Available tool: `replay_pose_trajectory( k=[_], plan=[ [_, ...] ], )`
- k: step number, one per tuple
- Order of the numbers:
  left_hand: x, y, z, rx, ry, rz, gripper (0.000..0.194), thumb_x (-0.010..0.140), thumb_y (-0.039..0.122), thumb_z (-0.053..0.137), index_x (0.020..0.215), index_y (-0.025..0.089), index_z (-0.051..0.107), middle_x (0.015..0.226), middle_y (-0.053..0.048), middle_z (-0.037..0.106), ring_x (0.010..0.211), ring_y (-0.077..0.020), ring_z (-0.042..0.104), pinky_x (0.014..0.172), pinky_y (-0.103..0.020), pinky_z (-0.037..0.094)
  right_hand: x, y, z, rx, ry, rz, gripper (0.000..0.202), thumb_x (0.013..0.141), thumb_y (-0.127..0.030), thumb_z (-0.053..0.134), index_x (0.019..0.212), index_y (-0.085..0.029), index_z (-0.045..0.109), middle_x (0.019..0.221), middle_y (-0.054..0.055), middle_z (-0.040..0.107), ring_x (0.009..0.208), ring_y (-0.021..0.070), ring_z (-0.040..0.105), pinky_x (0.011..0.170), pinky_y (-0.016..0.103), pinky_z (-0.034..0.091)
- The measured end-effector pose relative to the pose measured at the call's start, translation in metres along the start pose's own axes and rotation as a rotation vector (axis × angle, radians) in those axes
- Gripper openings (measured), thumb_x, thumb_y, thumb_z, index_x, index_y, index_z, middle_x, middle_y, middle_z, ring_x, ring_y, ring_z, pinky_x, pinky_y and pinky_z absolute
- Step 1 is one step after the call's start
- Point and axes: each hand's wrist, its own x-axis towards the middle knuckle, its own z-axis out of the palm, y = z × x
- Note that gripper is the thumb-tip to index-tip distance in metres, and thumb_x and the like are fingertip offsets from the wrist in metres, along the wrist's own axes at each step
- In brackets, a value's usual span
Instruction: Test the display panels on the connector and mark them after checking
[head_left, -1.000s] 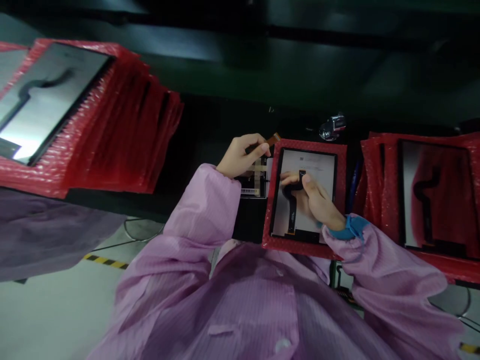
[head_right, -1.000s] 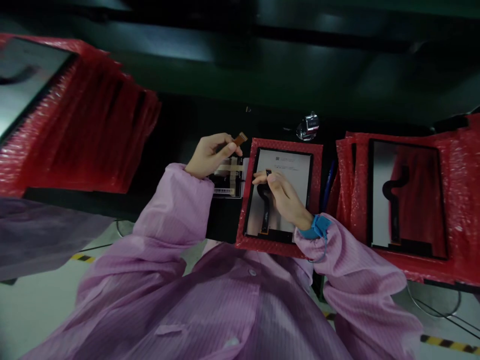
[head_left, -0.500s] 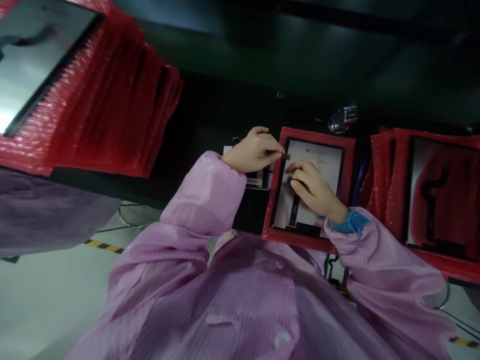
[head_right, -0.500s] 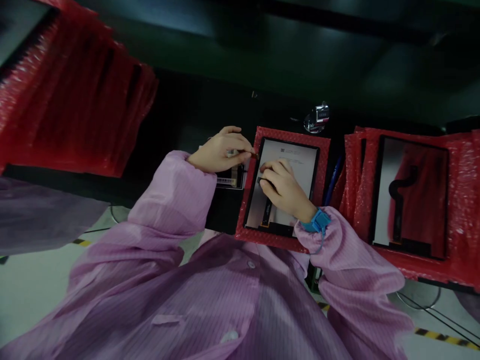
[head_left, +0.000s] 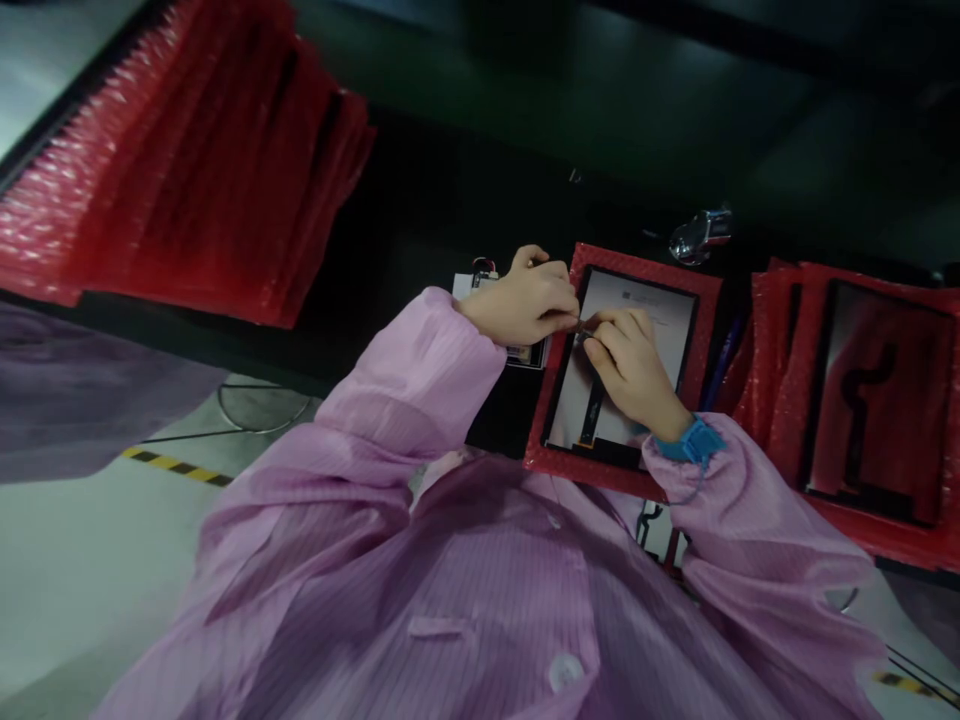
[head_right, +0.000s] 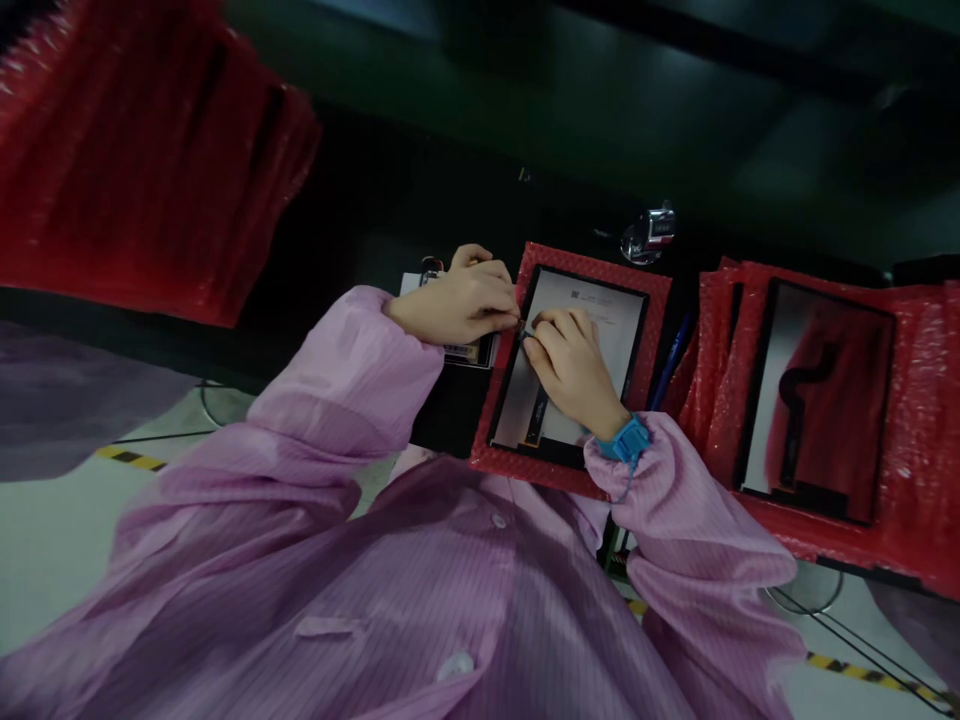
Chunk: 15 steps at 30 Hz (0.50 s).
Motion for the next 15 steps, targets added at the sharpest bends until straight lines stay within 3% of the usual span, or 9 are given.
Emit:
replay_pose_trajectory(
  k=[8, 15],
  plan=[
    [-0.0027, 0.0015, -0.0027, 0.126, -0.148, 0.035, 0.017, 0.085, 0.022, 0.062, 0.069, 0.024, 0.068, 0.083, 0.0, 0.07, 0.104, -0.026, 0.058, 0.111, -0.056, 0.02, 0.0008, -0.0003, 0.0006, -0.013, -0.01, -0.001, 0.032, 0.104, -0.039, 0.036, 0.088, -0.022, 0.057, 0.112, 0.009, 0.062, 0.109, 0.0272, 0.049, 0.099, 0.049, 0.039],
    [-0.0024, 0.0028, 0.0006, -0.018, -0.043, -0.034, 0.018, 0.079, 0.029, 0.073, 0.062, 0.025, 0.069, 0.075, 0.001, 0.069, 0.098, -0.0258, 0.06, 0.114, -0.056, 0.018, 0.0015, -0.0009, 0.0008, -0.006, -0.03, 0.017, 0.031, 0.104, -0.038, 0.035, 0.089, -0.023, 0.057, 0.113, 0.009, 0.062, 0.111, 0.0275, 0.048, 0.099, 0.049, 0.038]
  ],
)
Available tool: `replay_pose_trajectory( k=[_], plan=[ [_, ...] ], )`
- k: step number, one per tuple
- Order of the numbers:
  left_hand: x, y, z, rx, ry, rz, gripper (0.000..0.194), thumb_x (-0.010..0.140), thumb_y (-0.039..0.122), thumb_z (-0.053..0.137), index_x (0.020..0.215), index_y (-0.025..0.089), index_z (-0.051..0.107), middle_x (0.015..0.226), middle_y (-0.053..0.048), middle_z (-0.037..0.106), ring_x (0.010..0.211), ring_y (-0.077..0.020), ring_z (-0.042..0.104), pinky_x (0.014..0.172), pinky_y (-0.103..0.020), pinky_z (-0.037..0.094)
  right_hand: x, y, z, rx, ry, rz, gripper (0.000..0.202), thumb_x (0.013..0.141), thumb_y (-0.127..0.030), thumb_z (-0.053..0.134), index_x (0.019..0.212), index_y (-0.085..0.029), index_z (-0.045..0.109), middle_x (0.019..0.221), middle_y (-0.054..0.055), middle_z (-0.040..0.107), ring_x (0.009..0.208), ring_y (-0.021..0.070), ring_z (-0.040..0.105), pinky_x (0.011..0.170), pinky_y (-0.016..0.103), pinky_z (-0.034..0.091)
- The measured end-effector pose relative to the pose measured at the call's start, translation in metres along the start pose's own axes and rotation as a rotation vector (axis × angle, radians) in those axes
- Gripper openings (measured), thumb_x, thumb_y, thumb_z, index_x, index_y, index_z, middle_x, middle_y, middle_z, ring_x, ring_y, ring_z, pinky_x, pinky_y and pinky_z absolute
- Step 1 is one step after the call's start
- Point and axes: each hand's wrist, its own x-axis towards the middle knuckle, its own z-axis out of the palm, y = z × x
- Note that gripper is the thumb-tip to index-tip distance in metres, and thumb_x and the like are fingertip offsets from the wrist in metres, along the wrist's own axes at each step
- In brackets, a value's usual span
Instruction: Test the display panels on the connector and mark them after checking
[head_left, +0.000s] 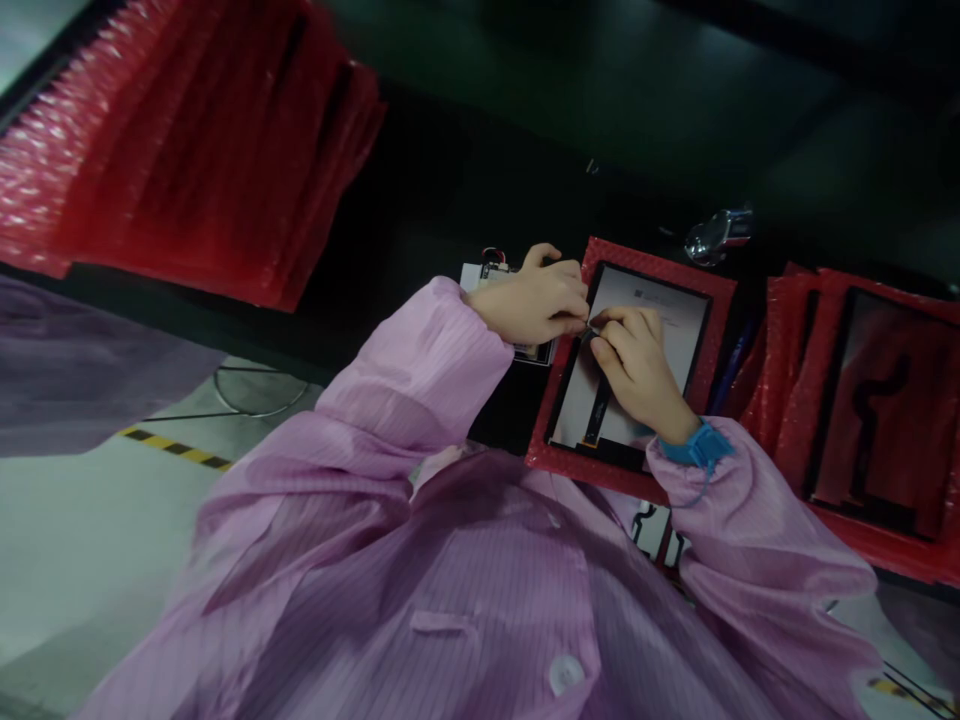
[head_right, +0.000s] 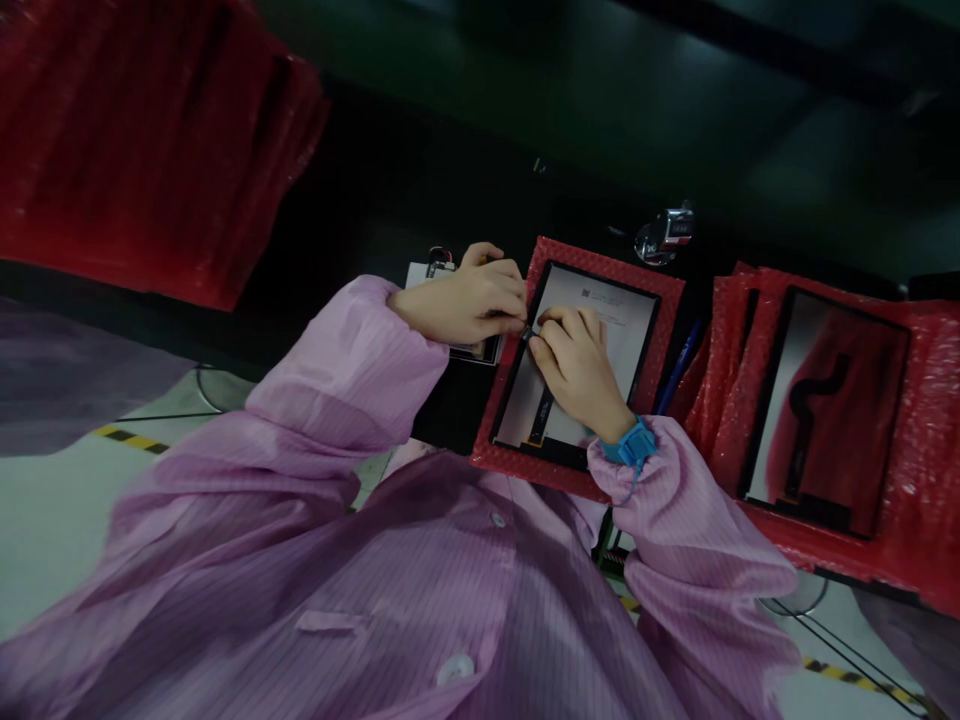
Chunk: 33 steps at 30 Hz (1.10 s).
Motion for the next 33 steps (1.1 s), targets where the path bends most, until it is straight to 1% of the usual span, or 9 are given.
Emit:
replay_pose_trajectory(
  k=[6, 11, 15, 18, 23, 28, 33],
  plan=[
    [-0.0008, 0.002, -0.0022, 0.033, -0.047, 0.032, 0.02, 0.083, 0.027, 0.068, 0.063, 0.024, 0.069, 0.074, 0.001, 0.068, 0.1, -0.0257, 0.06, 0.114, -0.056, 0.018, 0.0007, -0.001, -0.0002, 0.007, 0.005, 0.005, 0.029, 0.103, -0.036, 0.037, 0.089, -0.022, 0.057, 0.112, 0.01, 0.062, 0.11, 0.0278, 0.048, 0.099, 0.049, 0.038],
    [-0.0008, 0.0023, -0.0023, 0.069, -0.066, 0.018, 0.021, 0.086, 0.033, 0.066, 0.067, 0.026, 0.07, 0.078, 0.001, 0.071, 0.102, -0.0253, 0.059, 0.114, -0.055, 0.02, 0.0002, -0.0006, -0.0001, 0.013, 0.009, 0.007, 0.029, 0.103, -0.036, 0.037, 0.089, -0.022, 0.058, 0.113, 0.01, 0.062, 0.109, 0.0279, 0.048, 0.099, 0.05, 0.038],
    [-0.0001, 0.0039, -0.0016, 0.0, -0.026, -0.017, 0.024, 0.083, 0.035, 0.071, 0.061, 0.026, 0.068, 0.072, 0.002, 0.069, 0.1, -0.0254, 0.059, 0.116, -0.055, 0.018, 0.0002, -0.0001, 0.0001, 0.013, 0.008, 0.002, 0.027, 0.103, -0.036, 0.038, 0.089, -0.022, 0.057, 0.112, 0.01, 0.062, 0.11, 0.0277, 0.048, 0.099, 0.049, 0.038],
    [0.0002, 0.0045, -0.0025, -0.05, -0.014, -0.026, 0.023, 0.081, 0.032, 0.073, 0.06, 0.025, 0.067, 0.07, 0.002, 0.067, 0.099, -0.0248, 0.059, 0.117, -0.054, 0.017, 0.0, 0.0004, 0.0003, 0.005, 0.008, -0.002, 0.026, 0.103, -0.035, 0.038, 0.089, -0.023, 0.056, 0.112, 0.009, 0.062, 0.11, 0.0276, 0.049, 0.099, 0.049, 0.038],
    [0.0003, 0.004, -0.0038, -0.025, -0.051, 0.008, 0.018, 0.08, 0.022, 0.07, 0.062, 0.024, 0.067, 0.073, 0.002, 0.067, 0.1, -0.0247, 0.06, 0.117, -0.056, 0.016, -0.0007, 0.0006, 0.0002, -0.001, 0.009, -0.004, 0.027, 0.104, -0.036, 0.037, 0.089, -0.022, 0.056, 0.112, 0.01, 0.062, 0.109, 0.0276, 0.049, 0.098, 0.049, 0.039],
    [0.001, 0.0039, -0.0026, -0.072, -0.008, -0.026, 0.023, 0.079, 0.026, 0.074, 0.058, 0.024, 0.065, 0.069, 0.003, 0.067, 0.098, -0.0248, 0.061, 0.117, -0.056, 0.018, -0.0003, -0.001, -0.0002, 0.005, 0.01, -0.007, 0.028, 0.103, -0.036, 0.036, 0.089, -0.023, 0.056, 0.112, 0.01, 0.062, 0.109, 0.0279, 0.048, 0.098, 0.049, 0.038],
    [0.0, 0.0015, -0.0014, -0.017, -0.041, 0.018, 0.019, 0.081, 0.023, 0.072, 0.062, 0.024, 0.067, 0.076, 0.002, 0.069, 0.1, -0.0237, 0.061, 0.117, -0.055, 0.018, 0.0, -0.0005, 0.0001, -0.003, 0.007, -0.015, 0.029, 0.103, -0.037, 0.036, 0.088, -0.022, 0.056, 0.113, 0.011, 0.062, 0.109, 0.0287, 0.047, 0.097, 0.05, 0.038]
  ],
)
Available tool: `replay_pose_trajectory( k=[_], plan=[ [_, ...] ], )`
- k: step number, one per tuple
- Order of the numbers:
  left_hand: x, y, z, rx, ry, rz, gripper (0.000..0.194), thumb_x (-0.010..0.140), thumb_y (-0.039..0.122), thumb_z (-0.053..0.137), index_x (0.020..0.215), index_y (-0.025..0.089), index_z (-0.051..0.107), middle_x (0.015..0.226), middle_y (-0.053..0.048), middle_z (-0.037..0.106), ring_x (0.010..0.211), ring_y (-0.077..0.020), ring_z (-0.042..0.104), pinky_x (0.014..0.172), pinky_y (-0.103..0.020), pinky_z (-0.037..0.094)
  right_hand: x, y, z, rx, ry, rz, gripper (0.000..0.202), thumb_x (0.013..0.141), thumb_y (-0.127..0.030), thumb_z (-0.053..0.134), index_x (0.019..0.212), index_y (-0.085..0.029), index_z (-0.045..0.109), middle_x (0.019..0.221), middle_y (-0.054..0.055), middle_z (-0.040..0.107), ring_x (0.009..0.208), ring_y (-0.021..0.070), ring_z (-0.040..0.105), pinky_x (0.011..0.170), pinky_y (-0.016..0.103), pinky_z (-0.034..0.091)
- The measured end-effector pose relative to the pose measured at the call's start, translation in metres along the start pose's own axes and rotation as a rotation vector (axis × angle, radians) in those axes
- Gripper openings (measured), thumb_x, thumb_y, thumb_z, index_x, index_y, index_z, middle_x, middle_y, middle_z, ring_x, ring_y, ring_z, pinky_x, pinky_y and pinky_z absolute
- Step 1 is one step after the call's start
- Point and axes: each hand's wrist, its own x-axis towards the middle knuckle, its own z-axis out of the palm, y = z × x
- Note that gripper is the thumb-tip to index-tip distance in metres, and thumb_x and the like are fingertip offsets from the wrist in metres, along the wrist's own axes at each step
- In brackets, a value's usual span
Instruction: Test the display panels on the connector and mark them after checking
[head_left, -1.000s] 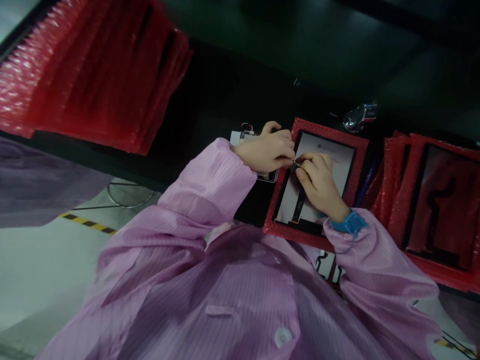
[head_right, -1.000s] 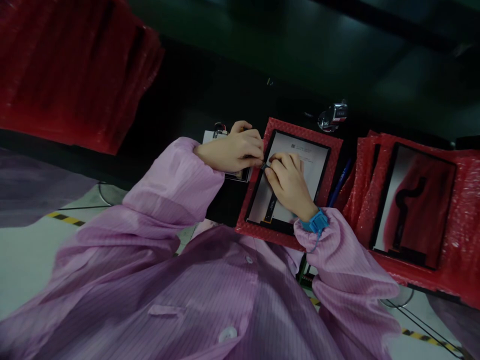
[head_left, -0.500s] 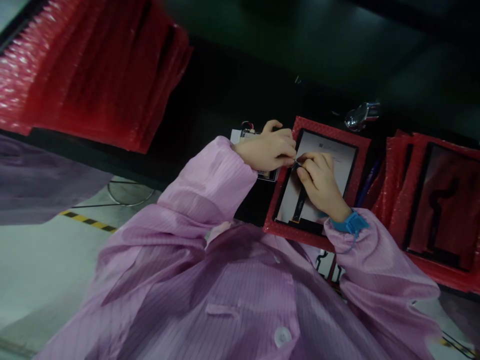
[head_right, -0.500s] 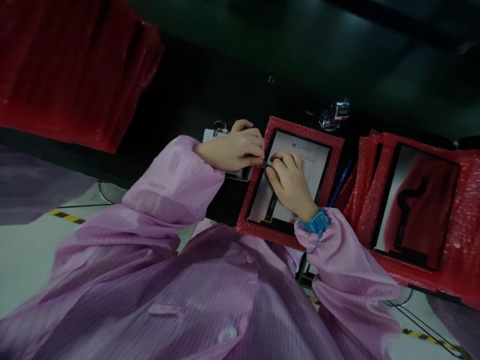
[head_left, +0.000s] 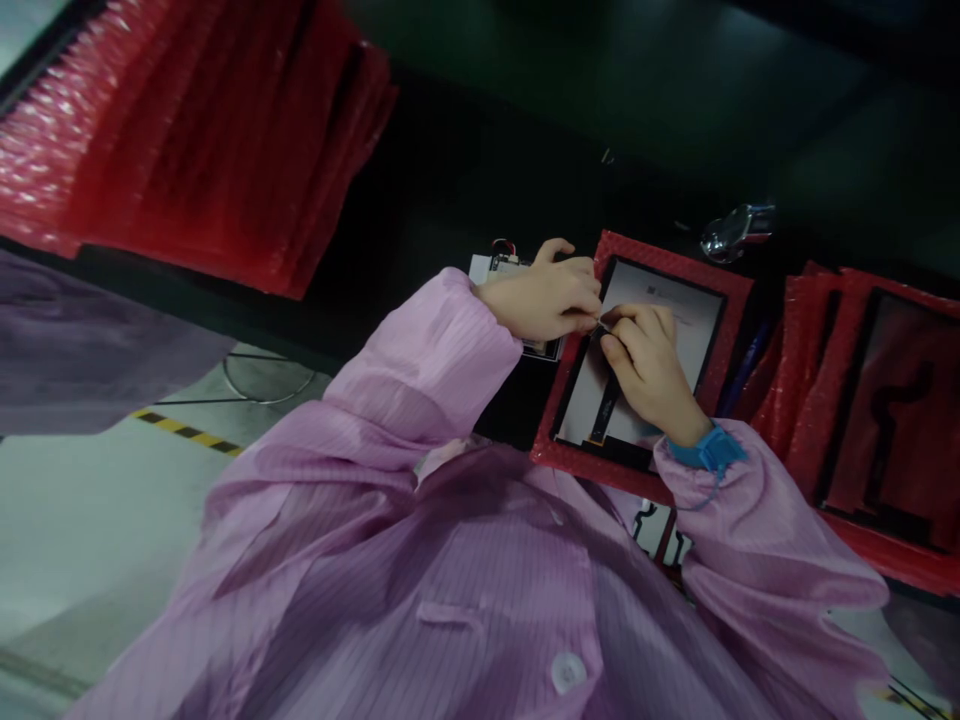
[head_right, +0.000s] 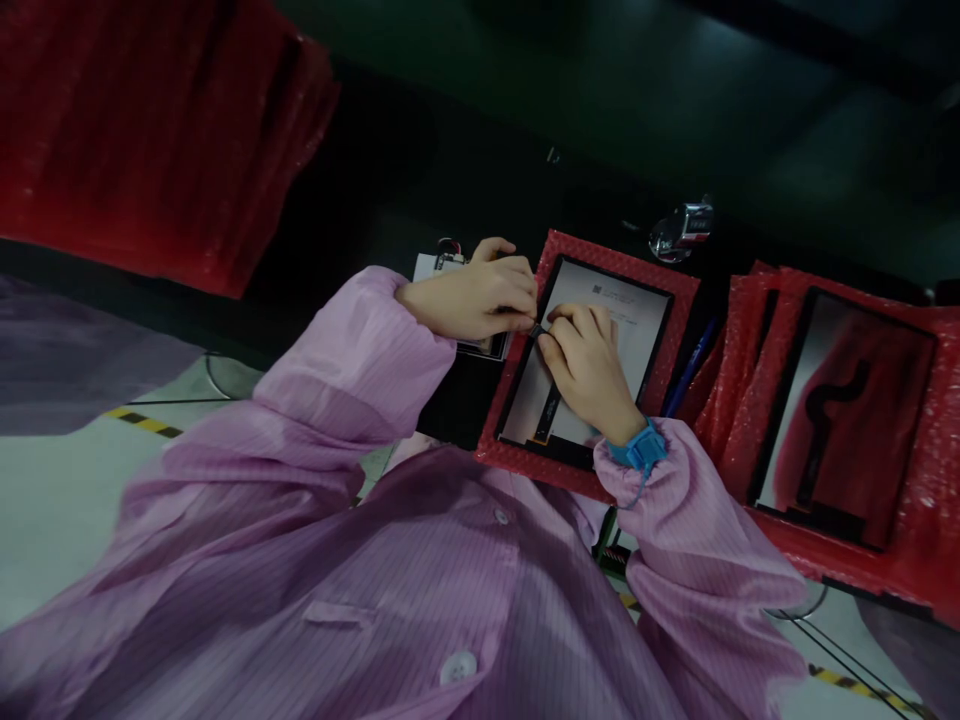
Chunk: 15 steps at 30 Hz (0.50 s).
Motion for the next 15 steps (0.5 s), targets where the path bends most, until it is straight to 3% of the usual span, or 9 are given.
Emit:
replay_pose_trajectory(
  k=[10, 15],
  plan=[
    [-0.0031, 0.0036, -0.0056, 0.168, -0.087, 0.054, 0.019, 0.089, 0.025, 0.06, 0.074, 0.021, 0.07, 0.084, 0.0, 0.07, 0.104, -0.0233, 0.059, 0.113, -0.055, 0.02, -0.0013, 0.0009, 0.0014, 0.022, 0.003, 0.0, 0.033, 0.104, -0.043, 0.036, 0.088, -0.022, 0.055, 0.115, 0.009, 0.062, 0.11, 0.0269, 0.048, 0.097, 0.047, 0.038],
    [-0.0048, 0.0014, -0.006, 0.193, -0.073, 0.058, 0.019, 0.089, 0.03, 0.06, 0.076, 0.022, 0.072, 0.085, 0.0, 0.072, 0.105, -0.0228, 0.059, 0.113, -0.053, 0.02, -0.0016, 0.0012, 0.002, 0.044, 0.006, 0.005, 0.034, 0.104, -0.045, 0.037, 0.087, -0.022, 0.055, 0.117, 0.009, 0.062, 0.112, 0.0271, 0.047, 0.097, 0.047, 0.037]
  ],
)
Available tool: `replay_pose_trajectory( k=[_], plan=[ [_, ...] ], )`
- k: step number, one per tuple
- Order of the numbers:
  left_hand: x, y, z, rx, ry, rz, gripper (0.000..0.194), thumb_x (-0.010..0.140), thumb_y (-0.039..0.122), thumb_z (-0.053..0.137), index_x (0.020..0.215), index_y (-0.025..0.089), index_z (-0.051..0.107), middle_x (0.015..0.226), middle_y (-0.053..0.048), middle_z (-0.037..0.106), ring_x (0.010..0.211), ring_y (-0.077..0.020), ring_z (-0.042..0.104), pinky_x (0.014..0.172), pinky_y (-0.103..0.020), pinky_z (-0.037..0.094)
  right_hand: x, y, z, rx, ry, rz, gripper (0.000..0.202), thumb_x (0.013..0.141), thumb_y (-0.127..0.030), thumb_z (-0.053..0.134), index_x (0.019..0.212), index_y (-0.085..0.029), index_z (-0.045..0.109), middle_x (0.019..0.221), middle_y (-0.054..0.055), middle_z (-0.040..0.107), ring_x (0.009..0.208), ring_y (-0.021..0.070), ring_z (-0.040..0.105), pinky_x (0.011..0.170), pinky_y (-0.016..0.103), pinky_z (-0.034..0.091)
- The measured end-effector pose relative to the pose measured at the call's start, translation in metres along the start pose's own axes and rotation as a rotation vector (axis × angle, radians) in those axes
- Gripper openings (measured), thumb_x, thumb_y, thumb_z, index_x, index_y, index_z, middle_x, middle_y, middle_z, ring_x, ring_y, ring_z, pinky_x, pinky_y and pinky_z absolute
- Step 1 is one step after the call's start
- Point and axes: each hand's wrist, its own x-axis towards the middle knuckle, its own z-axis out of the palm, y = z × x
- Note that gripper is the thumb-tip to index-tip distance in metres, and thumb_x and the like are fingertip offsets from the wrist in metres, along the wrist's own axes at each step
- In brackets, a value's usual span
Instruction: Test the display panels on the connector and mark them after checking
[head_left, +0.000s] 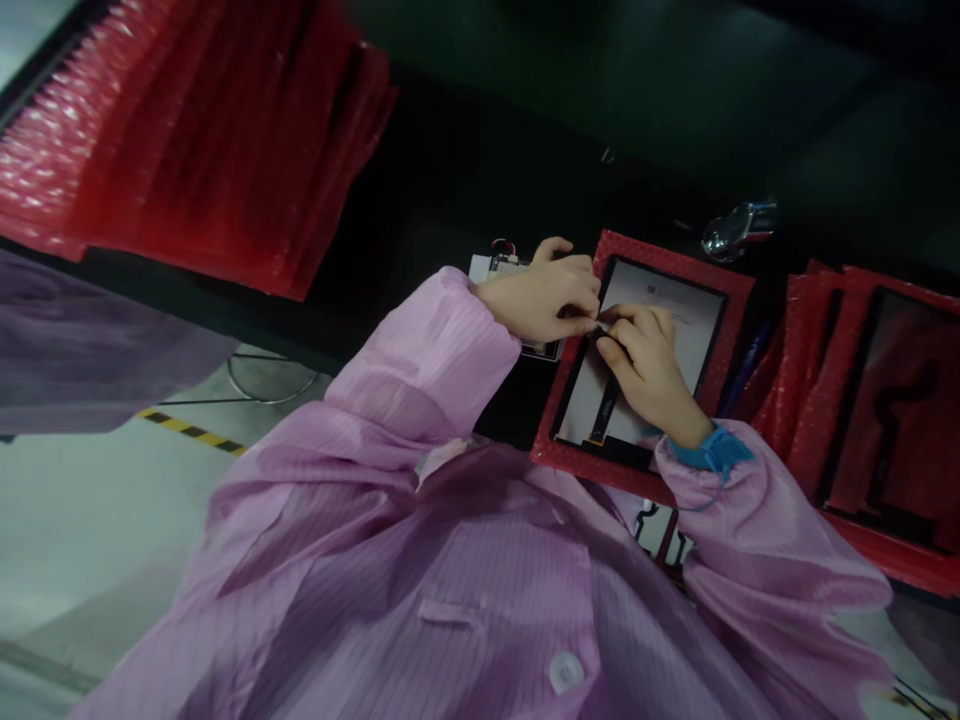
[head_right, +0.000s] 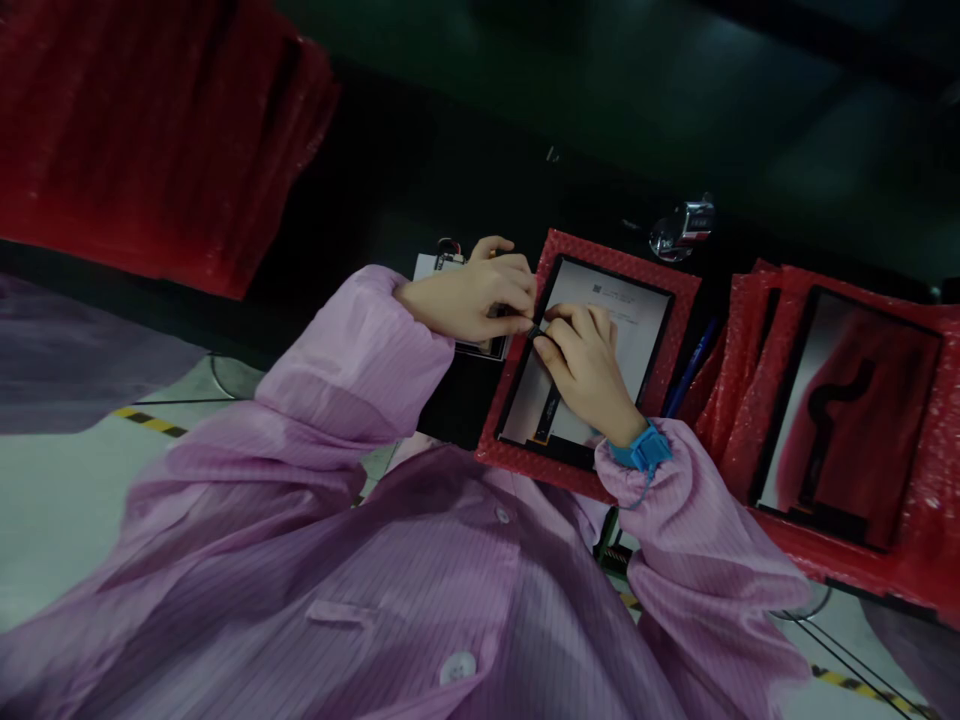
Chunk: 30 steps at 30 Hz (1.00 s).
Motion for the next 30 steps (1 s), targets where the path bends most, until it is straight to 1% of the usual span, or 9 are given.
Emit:
replay_pose_trajectory(
  k=[4, 10, 16, 19, 22, 25, 30],
  plan=[
    [-0.001, -0.001, -0.001, -0.007, 0.017, -0.007, 0.018, 0.088, 0.033, 0.062, 0.077, 0.024, 0.073, 0.087, 0.001, 0.073, 0.104, -0.0224, 0.06, 0.113, -0.052, 0.02, 0.0, 0.0, 0.001, 0.002, 0.0, 0.007, 0.036, 0.104, -0.047, 0.037, 0.087, -0.022, 0.056, 0.117, 0.009, 0.062, 0.113, 0.0271, 0.047, 0.097, 0.047, 0.037],
    [0.0, -0.002, -0.002, -0.019, -0.002, -0.013, 0.019, 0.088, 0.035, 0.065, 0.075, 0.024, 0.074, 0.09, 0.0, 0.074, 0.105, -0.0222, 0.06, 0.114, -0.053, 0.019, -0.001, -0.001, 0.0, 0.005, -0.01, 0.016, 0.034, 0.104, -0.046, 0.037, 0.087, -0.022, 0.056, 0.118, 0.009, 0.062, 0.114, 0.0269, 0.047, 0.099, 0.048, 0.036],
    [0.001, -0.004, -0.002, -0.047, 0.024, -0.009, 0.015, 0.087, 0.032, 0.067, 0.077, 0.027, 0.077, 0.093, 0.002, 0.076, 0.104, -0.0212, 0.061, 0.115, -0.053, 0.017, 0.0, -0.003, -0.001, 0.012, -0.023, 0.028, 0.034, 0.104, -0.045, 0.037, 0.088, -0.023, 0.056, 0.119, 0.009, 0.061, 0.115, 0.0276, 0.047, 0.098, 0.048, 0.037],
    [0.002, -0.002, -0.003, -0.069, 0.011, -0.02, 0.012, 0.087, 0.031, 0.067, 0.081, 0.028, 0.078, 0.095, 0.002, 0.077, 0.104, -0.0214, 0.061, 0.114, -0.053, 0.017, 0.0, -0.002, -0.001, 0.01, -0.019, 0.025, 0.033, 0.104, -0.045, 0.037, 0.089, -0.023, 0.056, 0.119, 0.009, 0.062, 0.115, 0.0275, 0.047, 0.098, 0.048, 0.036],
    [0.003, 0.001, -0.004, -0.082, 0.001, -0.03, 0.013, 0.086, 0.03, 0.065, 0.082, 0.027, 0.077, 0.095, 0.001, 0.077, 0.104, -0.0221, 0.062, 0.114, -0.054, 0.018, -0.001, -0.002, 0.0, 0.007, -0.012, 0.024, 0.031, 0.104, -0.043, 0.037, 0.09, -0.022, 0.056, 0.119, 0.009, 0.062, 0.114, 0.0273, 0.047, 0.098, 0.048, 0.036],
    [0.004, 0.005, -0.003, -0.075, 0.015, -0.03, 0.015, 0.085, 0.029, 0.063, 0.079, 0.024, 0.075, 0.093, 0.0, 0.076, 0.102, -0.0222, 0.062, 0.114, -0.055, 0.018, 0.0, -0.003, -0.001, 0.004, -0.012, 0.032, 0.032, 0.105, -0.043, 0.036, 0.091, -0.022, 0.056, 0.118, 0.009, 0.062, 0.113, 0.0268, 0.048, 0.097, 0.047, 0.037],
    [0.005, 0.008, 0.006, -0.033, 0.048, -0.047, 0.012, 0.081, 0.028, 0.064, 0.073, 0.022, 0.07, 0.086, 0.001, 0.074, 0.099, -0.0212, 0.062, 0.116, -0.055, 0.017, 0.0, -0.004, 0.0, -0.003, -0.002, 0.035, 0.032, 0.104, -0.044, 0.037, 0.089, -0.022, 0.056, 0.118, 0.009, 0.062, 0.113, 0.0267, 0.047, 0.095, 0.045, 0.037]
  ],
)
